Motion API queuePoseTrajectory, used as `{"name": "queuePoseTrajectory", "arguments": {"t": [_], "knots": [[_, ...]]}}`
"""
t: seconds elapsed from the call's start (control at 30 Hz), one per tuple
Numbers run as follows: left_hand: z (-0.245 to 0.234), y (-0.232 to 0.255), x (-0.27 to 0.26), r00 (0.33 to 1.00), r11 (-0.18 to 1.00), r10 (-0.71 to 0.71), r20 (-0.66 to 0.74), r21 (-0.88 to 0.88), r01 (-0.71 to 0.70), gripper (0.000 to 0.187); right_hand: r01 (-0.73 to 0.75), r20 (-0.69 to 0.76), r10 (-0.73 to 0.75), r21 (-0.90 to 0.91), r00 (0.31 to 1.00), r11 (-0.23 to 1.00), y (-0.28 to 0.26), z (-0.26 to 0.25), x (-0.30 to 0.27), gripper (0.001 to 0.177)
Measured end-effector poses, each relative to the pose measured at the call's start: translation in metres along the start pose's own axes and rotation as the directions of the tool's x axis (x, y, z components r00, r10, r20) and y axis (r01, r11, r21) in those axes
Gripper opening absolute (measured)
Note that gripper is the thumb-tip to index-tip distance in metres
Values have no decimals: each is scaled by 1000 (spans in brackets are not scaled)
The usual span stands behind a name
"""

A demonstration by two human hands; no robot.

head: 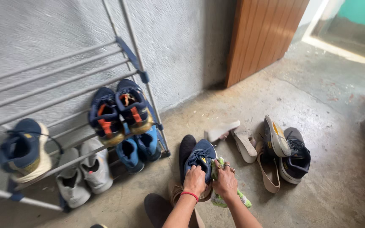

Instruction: The person wipes several pairs of shoes with a cloth, cleaning the uppers and soles. After wiping each shoe, the person places it on a nearby metal shoe rack.

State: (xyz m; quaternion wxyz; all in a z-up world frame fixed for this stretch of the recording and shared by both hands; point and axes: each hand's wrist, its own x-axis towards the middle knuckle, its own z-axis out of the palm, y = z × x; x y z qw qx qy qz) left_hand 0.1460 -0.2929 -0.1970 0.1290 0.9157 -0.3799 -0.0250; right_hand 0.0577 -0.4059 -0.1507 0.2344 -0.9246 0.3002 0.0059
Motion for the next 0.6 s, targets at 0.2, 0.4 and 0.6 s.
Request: {"name": "queuePoseTrajectory", "arguments": {"t": [0.2,0.4,0.6], "knots": [[-79,-14,-73,997,995,-77,-25,56,78,38,89,-21,-88,49,996,995,-36,-13,-45,90],[-89,-65,-164,978,986,-146,-147,56,156,19,286,-33,-284,83,958,955,-92,15,-93,88],[-49,-121,-245,944,981,-180,-277,22,194,9,368,78,-371,54,925,928,-139,60,-134,87]]}}
